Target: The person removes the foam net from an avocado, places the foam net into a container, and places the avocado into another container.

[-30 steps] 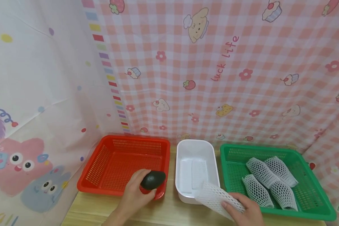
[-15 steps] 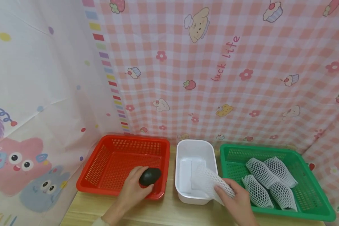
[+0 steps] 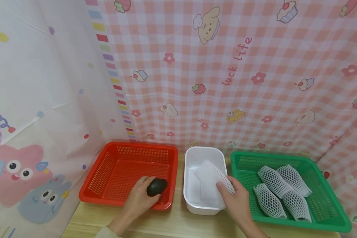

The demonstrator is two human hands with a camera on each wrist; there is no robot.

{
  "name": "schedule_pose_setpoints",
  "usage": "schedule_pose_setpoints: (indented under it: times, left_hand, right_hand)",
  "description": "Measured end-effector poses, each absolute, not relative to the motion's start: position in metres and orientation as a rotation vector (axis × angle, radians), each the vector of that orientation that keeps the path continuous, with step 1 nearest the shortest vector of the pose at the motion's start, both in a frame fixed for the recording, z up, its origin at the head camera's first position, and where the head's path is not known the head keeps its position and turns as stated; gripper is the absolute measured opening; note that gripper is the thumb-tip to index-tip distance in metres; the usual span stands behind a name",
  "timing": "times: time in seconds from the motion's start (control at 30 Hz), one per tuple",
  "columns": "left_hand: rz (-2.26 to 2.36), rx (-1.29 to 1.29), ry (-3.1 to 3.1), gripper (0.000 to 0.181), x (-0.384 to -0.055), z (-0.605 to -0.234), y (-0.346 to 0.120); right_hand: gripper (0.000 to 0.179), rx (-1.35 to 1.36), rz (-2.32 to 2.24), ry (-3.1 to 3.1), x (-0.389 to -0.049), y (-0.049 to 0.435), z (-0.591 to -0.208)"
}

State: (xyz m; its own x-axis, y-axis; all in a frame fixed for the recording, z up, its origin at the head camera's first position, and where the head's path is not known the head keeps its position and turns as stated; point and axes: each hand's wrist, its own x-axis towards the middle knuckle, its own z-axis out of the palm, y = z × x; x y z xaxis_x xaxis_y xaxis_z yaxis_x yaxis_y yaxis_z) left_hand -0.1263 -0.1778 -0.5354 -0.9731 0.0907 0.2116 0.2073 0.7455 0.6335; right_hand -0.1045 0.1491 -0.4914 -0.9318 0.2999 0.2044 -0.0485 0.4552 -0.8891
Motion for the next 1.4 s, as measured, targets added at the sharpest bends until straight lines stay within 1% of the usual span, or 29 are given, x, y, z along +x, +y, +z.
schedule_pose_setpoints:
  times: [0.47,1.07,1.27,1.4]
  left_hand:
    - [-1.035,-0.250,-2.896,0.063,-0.135,-0.541,-0.187]
    - [-1.063,-0.281,-3.056,0.065,-0.147,-0.540,-0.189]
    - [-1.091,-0.301,-3.082,0.063,-0.150,-0.541,-0.188]
    - [-1.102,-0.348,-3.098,0.061,-0.153,-0.542,-0.188]
  right_hand:
    - [0.027,-0.277,1.523,-2.360,-0.128,0.124,-0.484]
    - [0.033,-0.323,1.512,-2.391,-0.139,0.111,-0.496]
    - [0.041,-0.310,1.504,-2.450,-0.140,0.106,-0.497]
    - [0.048,-0.235,1.593,-2.518,-0.138,0.104,-0.499]
